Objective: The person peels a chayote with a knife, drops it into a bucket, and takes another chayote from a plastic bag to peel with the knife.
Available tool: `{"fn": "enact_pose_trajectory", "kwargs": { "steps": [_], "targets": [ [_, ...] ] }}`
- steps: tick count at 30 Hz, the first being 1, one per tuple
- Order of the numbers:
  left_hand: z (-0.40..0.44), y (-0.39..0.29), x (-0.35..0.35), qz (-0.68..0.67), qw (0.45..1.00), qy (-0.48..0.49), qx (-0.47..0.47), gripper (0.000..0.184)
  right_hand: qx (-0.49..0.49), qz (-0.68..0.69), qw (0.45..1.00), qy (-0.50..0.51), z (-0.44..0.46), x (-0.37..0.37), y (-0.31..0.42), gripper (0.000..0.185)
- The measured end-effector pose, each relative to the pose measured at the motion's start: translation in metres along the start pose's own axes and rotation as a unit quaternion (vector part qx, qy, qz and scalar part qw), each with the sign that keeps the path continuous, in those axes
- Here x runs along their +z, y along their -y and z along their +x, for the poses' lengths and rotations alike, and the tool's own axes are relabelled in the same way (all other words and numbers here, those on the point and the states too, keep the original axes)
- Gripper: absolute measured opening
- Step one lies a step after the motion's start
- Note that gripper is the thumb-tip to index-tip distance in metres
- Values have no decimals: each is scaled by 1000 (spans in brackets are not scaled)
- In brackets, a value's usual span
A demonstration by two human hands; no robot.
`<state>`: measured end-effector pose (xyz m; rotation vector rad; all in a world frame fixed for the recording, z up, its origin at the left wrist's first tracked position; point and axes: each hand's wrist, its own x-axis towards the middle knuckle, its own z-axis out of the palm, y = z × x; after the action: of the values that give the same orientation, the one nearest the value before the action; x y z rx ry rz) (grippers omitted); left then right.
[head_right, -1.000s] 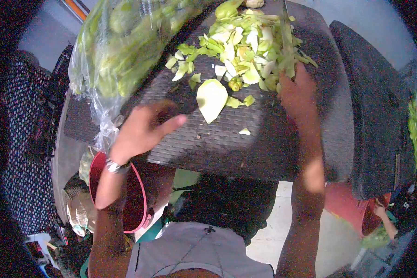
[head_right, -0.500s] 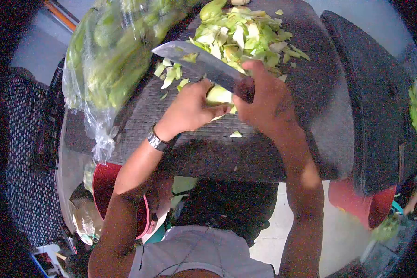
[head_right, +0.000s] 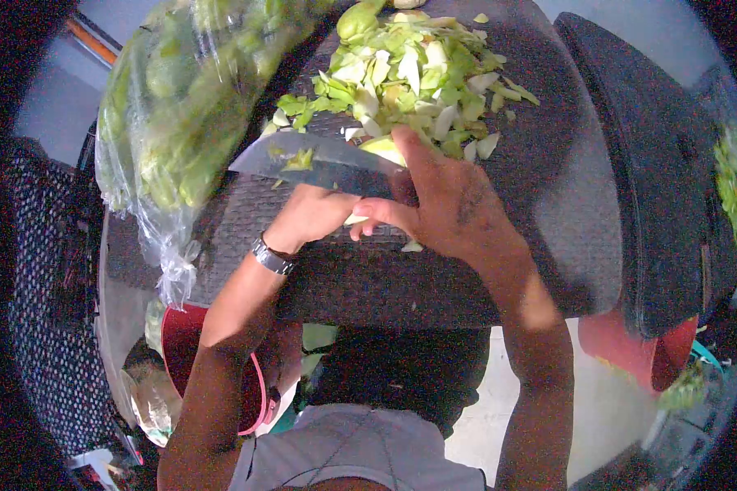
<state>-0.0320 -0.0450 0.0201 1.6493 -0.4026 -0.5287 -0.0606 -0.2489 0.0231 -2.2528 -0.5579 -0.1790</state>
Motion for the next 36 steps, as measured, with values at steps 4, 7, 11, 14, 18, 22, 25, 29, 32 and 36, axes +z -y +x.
{"fn": "enact_pose_trajectory", "kwargs": {
  "steps": [4,7,11,14,18,22,25,29,32,36],
  "targets": [
    [1,1,0,-15,995,97,-5,18,8,-35,998,-43,6,-3,-11,50],
    [-2,-3,5,-5,997,61,45,24,95,-10,993,-69,9,-15,-15,32],
    [7,8,-3,30,995,-44,89,34,78,-57,987,-126,9,-13,-32,21],
    [3,-1,-6,-60,995,-81,-9,39,63,-195,971,-127,1,-12,-49,20],
    [3,-4,-26,-226,969,-75,-63,34,151,-121,970,-150,8,-17,-50,23],
    [7,7,-34,-397,917,29,5,48,233,0,958,-169,11,-21,-45,31],
    [10,16,-33,-456,887,68,-19,61,230,34,961,-151,9,-20,-50,34],
    [14,20,-29,-537,840,71,-27,61,223,85,959,-150,7,-17,-55,37],
    [15,20,-23,-555,831,41,-21,59,265,72,947,-165,12,-12,-49,40],
    [13,15,-14,-560,828,-14,-20,53,295,126,936,-143,16,-13,-24,46]
  ]
}}
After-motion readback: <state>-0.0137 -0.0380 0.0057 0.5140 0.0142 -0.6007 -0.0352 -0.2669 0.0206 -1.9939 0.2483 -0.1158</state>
